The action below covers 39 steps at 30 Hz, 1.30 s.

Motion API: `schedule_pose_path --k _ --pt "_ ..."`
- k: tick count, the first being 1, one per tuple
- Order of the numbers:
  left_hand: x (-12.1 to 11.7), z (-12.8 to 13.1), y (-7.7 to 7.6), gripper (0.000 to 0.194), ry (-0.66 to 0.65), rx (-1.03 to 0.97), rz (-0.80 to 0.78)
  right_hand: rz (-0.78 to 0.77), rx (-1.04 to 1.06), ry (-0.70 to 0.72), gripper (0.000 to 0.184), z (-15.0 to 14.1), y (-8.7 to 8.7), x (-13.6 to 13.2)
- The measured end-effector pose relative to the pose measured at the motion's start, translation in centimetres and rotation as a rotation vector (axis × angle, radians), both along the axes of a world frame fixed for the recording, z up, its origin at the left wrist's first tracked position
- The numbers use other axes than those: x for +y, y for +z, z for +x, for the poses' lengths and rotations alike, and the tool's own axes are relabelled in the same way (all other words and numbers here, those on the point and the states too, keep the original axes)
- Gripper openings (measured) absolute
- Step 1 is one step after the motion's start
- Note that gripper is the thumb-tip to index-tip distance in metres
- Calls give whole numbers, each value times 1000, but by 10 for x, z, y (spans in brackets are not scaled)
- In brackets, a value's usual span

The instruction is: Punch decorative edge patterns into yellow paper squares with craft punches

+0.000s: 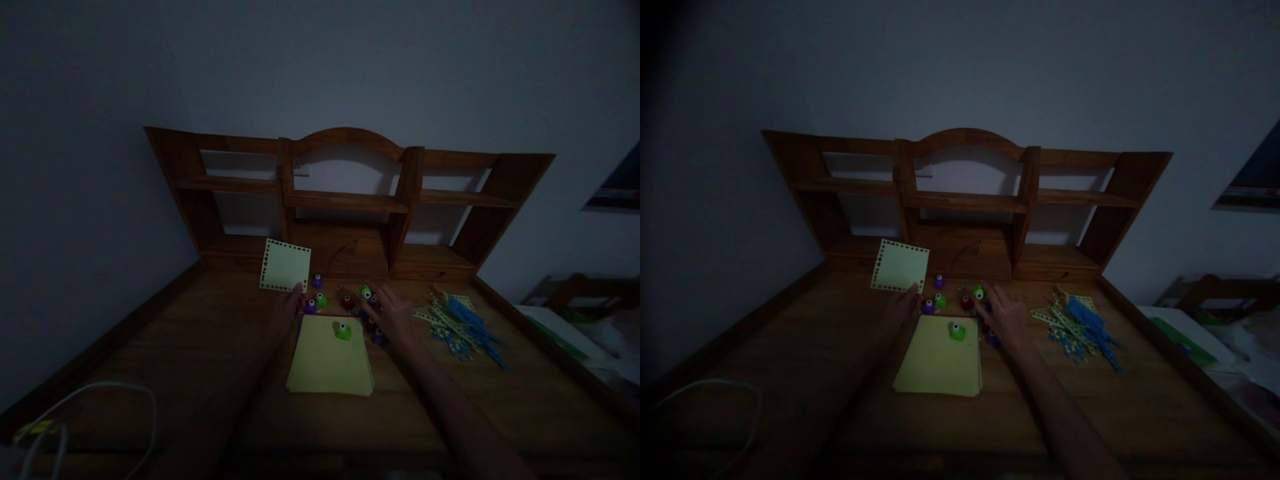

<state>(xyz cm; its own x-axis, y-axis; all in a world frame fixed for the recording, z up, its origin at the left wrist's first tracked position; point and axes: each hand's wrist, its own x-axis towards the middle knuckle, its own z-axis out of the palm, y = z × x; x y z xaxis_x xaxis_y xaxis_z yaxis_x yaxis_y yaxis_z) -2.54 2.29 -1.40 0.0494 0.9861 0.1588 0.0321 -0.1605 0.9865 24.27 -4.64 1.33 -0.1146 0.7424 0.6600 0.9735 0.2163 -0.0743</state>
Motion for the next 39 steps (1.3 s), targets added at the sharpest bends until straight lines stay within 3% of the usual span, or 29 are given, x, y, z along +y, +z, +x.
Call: schedule_pose_path --k 17,39 --pt "-8 11 0 40 -277 9 6 41 -18 25 42 0 -1 0" --pt "-8 14 0 35 -301 109 10 7 -79 33 41 -2 -1 0"
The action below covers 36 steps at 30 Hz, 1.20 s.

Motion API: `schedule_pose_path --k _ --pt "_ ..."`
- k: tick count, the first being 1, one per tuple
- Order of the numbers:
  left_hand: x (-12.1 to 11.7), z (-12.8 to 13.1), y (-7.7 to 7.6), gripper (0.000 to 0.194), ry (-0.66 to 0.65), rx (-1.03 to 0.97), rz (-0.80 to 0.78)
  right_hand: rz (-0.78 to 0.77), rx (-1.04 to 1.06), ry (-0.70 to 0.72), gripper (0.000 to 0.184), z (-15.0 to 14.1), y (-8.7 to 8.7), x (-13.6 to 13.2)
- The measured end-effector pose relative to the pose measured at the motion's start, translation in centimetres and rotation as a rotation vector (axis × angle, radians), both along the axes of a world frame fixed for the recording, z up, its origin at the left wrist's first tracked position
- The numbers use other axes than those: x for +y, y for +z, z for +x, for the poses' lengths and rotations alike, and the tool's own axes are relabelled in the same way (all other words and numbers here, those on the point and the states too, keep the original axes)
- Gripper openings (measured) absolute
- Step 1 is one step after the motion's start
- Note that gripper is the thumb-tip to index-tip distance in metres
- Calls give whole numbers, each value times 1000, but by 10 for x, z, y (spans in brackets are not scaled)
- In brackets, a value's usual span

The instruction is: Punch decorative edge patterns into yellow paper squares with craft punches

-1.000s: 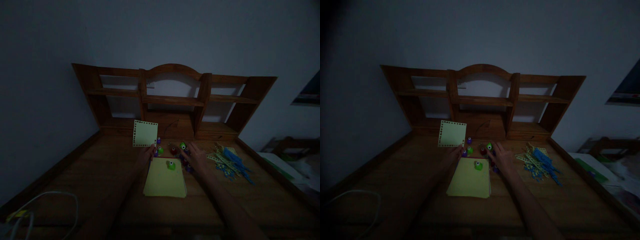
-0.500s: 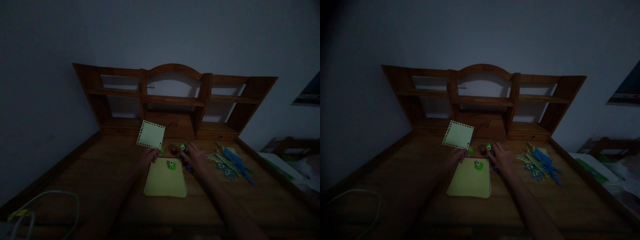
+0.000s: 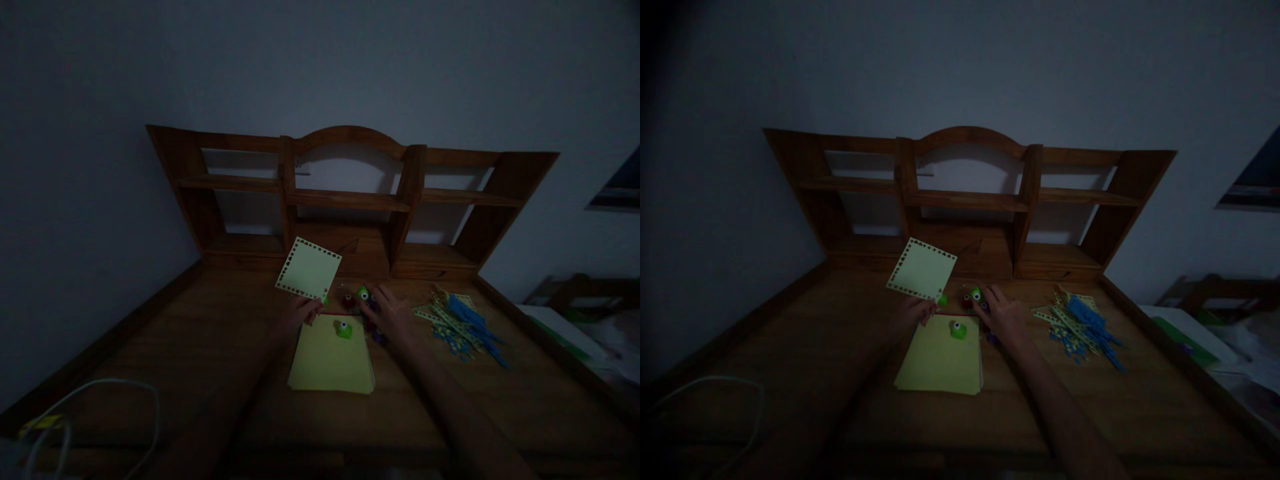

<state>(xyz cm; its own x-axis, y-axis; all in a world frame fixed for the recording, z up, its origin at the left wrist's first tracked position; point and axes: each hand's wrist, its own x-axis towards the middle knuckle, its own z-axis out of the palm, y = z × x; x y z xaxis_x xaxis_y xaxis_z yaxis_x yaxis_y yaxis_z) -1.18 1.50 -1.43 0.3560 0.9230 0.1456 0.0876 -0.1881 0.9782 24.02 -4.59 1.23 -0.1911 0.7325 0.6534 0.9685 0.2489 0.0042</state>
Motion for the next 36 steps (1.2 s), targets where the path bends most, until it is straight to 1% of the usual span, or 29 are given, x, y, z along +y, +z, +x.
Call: schedule_pose_path --k 7,10,21,26,29,32,34,36 --pt "2 -1 -3 39 -3 24 32 -14 -3 -6 42 0 1 -1" --pt "2 -1 -4 37 -6 41 30 -27 5 5 42 -1 2 -2" --pt "-4 -1 2 35 -12 57 37 -58 28 5 44 -3 6 -5" --pt "-2 -1 0 33 -7 58 39 -82 34 -11 45 -4 4 -4" --pt "-1 -1 -1 32 -2 61 21 -81 30 -20 45 -5 7 -5" --pt "-2 -2 2 32 -3 73 17 -71 34 -59 44 -1 12 -5" --pt "-5 -2 6 32 0 81 30 -66 62 -128 43 7 15 -3" --pt "-7 -2 9 31 1 78 39 -93 95 -219 41 18 15 0"
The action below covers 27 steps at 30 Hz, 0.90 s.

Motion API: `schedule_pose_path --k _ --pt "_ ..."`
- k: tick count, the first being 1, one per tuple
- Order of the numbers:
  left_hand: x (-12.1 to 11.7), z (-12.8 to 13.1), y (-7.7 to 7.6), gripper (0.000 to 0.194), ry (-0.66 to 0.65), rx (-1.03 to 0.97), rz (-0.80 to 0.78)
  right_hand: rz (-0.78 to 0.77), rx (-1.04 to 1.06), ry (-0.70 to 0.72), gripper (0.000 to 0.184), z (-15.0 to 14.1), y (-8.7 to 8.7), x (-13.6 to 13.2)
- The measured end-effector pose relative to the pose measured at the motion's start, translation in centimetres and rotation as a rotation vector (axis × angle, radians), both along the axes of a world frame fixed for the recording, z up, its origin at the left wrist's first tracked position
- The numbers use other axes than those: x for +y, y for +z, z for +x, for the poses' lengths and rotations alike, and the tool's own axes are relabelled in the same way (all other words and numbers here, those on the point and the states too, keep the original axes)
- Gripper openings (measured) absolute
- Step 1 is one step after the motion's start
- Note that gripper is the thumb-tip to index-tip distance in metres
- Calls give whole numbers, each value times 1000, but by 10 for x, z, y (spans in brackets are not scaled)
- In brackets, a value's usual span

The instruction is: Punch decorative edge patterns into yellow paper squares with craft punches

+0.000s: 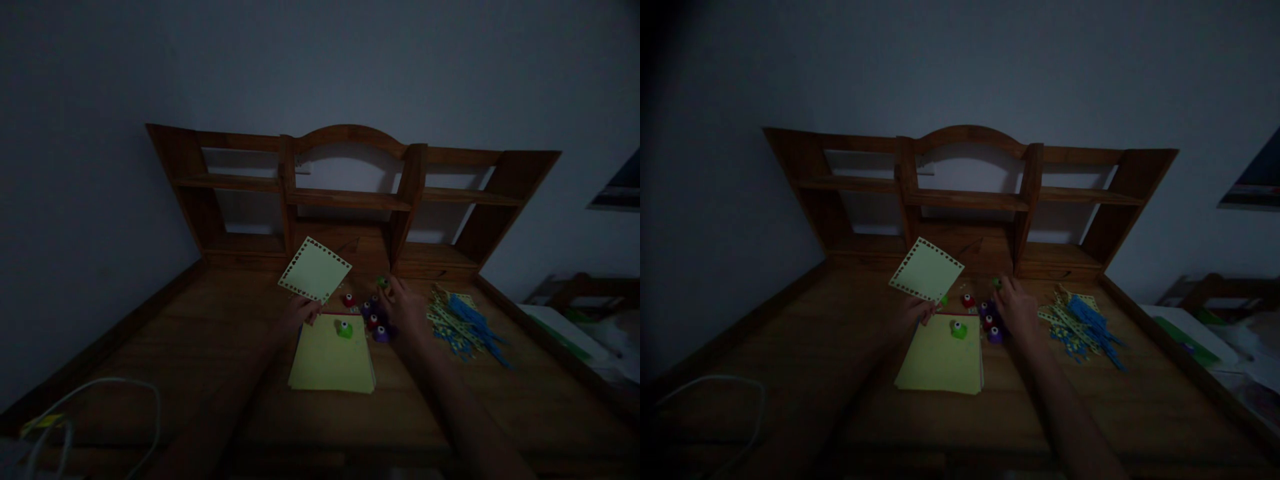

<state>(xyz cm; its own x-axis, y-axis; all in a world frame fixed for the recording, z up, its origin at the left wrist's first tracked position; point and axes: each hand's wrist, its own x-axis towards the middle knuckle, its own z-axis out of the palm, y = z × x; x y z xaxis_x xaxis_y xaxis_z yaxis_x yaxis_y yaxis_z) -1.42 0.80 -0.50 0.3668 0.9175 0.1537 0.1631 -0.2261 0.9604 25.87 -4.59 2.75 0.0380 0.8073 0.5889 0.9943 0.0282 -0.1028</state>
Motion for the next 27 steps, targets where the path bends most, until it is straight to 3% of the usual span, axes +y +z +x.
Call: schedule_pose_path --k 4,13,23,27 --pt "-1 0 0 27 6 -19 -45 -151 17 -98 35 23 -5 5" --pt "1 -2 1 27 0 -55 -50 -314 69 -9 18 29 -19 11" --pt "-2 -1 6 39 6 -21 -30 -345 85 31 20 30 -24 16" --pt "0 -1 3 43 -2 -5 -31 -317 136 67 33 30 -26 18"
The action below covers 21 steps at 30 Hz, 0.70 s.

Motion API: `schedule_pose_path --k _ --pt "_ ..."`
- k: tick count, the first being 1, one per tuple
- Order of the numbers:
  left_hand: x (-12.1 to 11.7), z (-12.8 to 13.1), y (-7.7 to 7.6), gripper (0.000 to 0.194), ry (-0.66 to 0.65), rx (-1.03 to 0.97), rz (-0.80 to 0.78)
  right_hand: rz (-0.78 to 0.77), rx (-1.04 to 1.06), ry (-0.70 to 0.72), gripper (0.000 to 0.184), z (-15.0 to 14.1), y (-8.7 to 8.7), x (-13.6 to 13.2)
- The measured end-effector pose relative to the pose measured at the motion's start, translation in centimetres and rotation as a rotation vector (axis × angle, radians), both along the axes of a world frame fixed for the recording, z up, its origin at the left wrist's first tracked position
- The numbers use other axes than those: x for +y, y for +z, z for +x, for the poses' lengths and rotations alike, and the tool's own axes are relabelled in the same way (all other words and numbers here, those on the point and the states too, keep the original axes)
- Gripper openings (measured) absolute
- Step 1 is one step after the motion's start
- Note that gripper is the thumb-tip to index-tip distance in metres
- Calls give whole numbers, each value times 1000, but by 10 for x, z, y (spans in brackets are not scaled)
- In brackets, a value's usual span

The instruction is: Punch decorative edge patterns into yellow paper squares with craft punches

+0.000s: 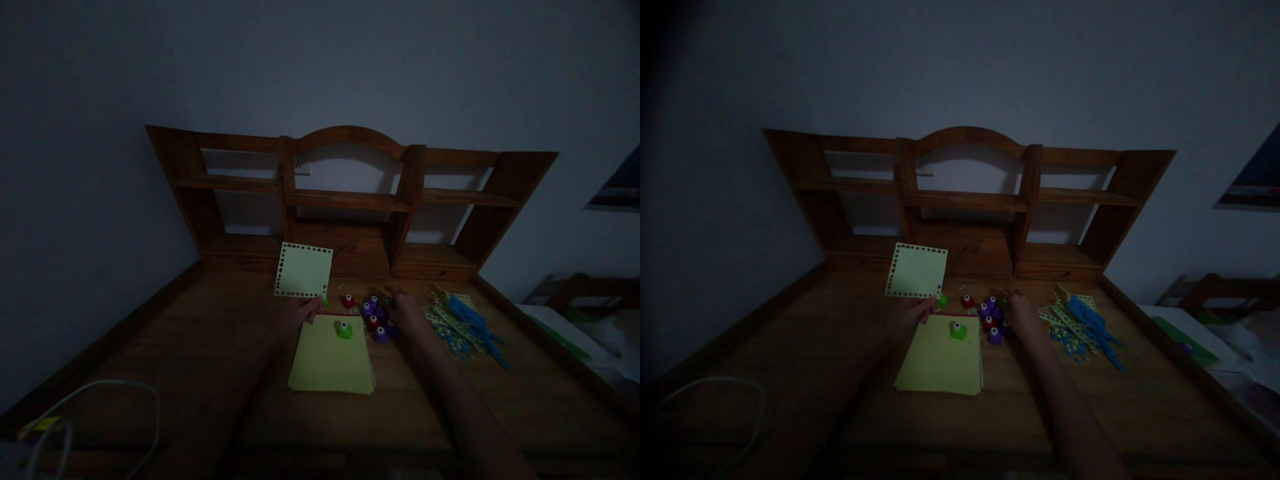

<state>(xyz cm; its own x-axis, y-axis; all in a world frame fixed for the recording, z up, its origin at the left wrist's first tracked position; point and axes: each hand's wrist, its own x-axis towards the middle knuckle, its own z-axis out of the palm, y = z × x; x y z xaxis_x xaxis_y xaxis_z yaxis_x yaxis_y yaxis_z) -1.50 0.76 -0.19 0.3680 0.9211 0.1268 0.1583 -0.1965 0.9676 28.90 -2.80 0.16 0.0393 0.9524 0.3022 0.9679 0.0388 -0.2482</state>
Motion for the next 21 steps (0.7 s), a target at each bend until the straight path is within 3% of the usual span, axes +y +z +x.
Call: schedule_pose_path --k 2,8,14,21 --pt "1 0 -2 45 7 12 5 20 10 8 39 0 0 0" --pt "3 -1 -7 44 18 48 35 -39 4 15 20 1 1 0" --pt "1 1 -5 44 27 70 20 -50 32 25 24 2 -1 2" --pt "6 -2 -16 48 16 103 56 -17 -14 24 25 1 0 -2"
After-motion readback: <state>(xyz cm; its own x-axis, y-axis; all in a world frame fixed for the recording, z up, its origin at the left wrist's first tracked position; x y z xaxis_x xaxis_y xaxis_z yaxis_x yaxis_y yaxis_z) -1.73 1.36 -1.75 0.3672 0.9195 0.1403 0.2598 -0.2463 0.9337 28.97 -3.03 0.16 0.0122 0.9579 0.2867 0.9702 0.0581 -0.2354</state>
